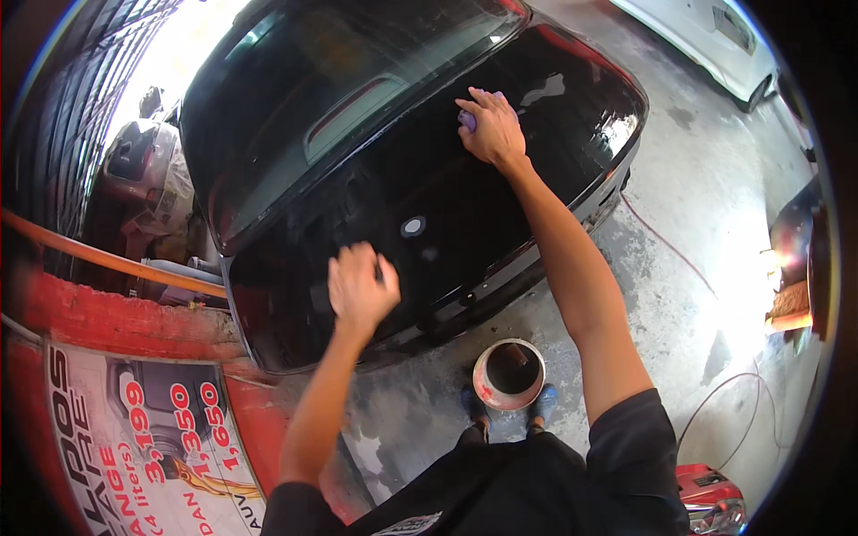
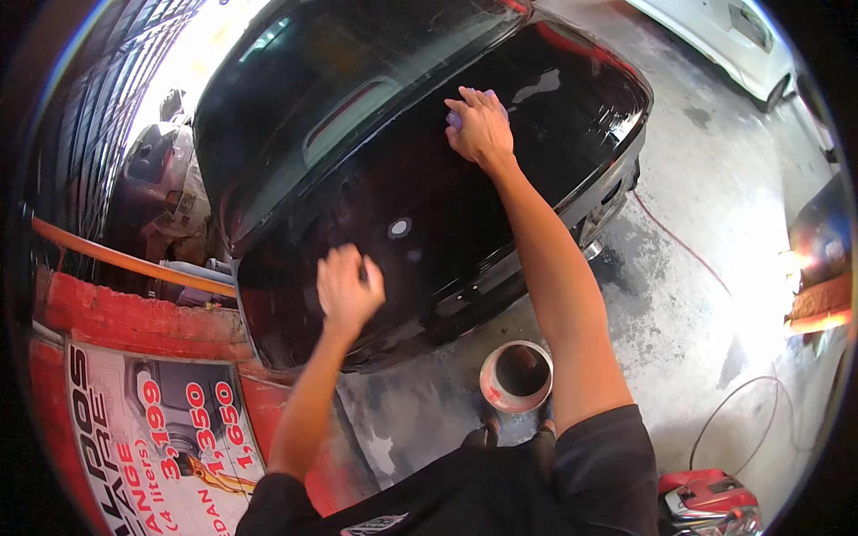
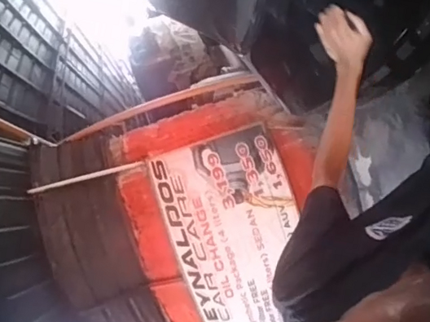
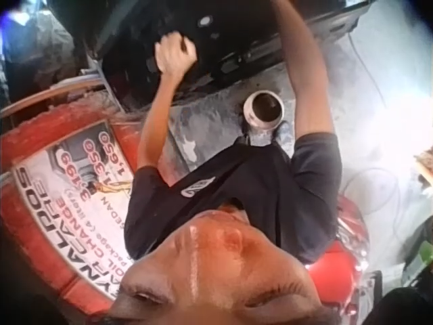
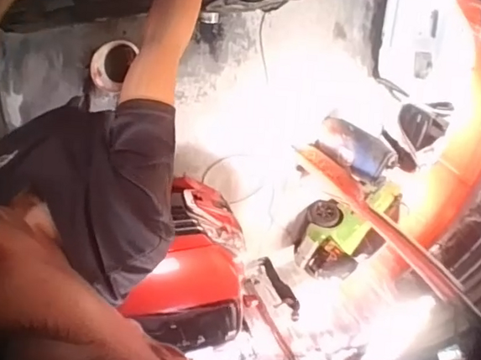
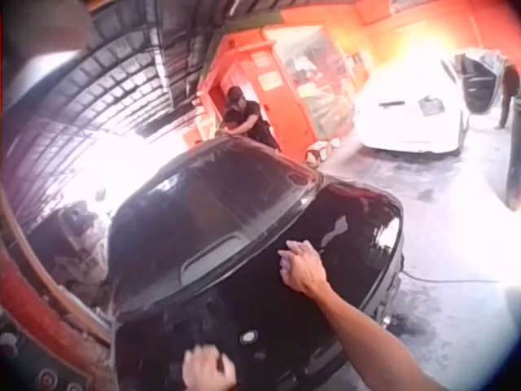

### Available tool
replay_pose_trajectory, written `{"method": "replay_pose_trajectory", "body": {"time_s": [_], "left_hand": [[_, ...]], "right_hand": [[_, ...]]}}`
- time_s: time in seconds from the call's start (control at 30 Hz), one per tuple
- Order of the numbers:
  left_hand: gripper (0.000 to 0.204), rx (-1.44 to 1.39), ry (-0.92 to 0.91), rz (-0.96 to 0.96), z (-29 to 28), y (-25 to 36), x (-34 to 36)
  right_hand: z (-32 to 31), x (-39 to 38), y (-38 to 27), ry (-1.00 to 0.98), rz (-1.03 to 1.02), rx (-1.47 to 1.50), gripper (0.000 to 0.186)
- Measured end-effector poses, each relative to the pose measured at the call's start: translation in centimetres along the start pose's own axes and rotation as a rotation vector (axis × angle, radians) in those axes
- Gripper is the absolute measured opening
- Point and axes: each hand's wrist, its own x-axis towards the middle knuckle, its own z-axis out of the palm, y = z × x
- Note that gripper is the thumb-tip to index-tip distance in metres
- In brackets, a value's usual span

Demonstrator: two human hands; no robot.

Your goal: Sanding and scrubbing the trunk of a black car with a sanding block and water.

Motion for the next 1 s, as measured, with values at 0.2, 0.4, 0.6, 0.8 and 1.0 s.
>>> {"method": "replay_pose_trajectory", "body": {"time_s": [0.2,0.4,0.6,0.8,1.0], "left_hand": [[0.016,0.045,0.01,-0.119,3.7,-4.4,5.6],[0.015,-0.176,-0.106,0.043,-2.2,4.4,-5.2],[0.018,0.049,0.05,-0.076,4.2,-3.1,7.7],[0.016,-0.085,-0.039,-0.071,2.2,2.7,3.9],[0.013,-0.109,-0.062,0.063,-0.4,3.9,-1.5]], "right_hand": [[0.7,0.7,-1.6,-0.038,0.014,0.097,0.053],[0.1,0.1,0.7,0.004,0.038,0.005,0.053],[1.0,0.6,-1.6,-0.037,0.053,0.047,0.052],[0.1,-0.3,0.8,0.008,0.015,0.035,0.05],[-0.1,-0.7,0.3,0.023,0.036,-0.023,0.051]]}}
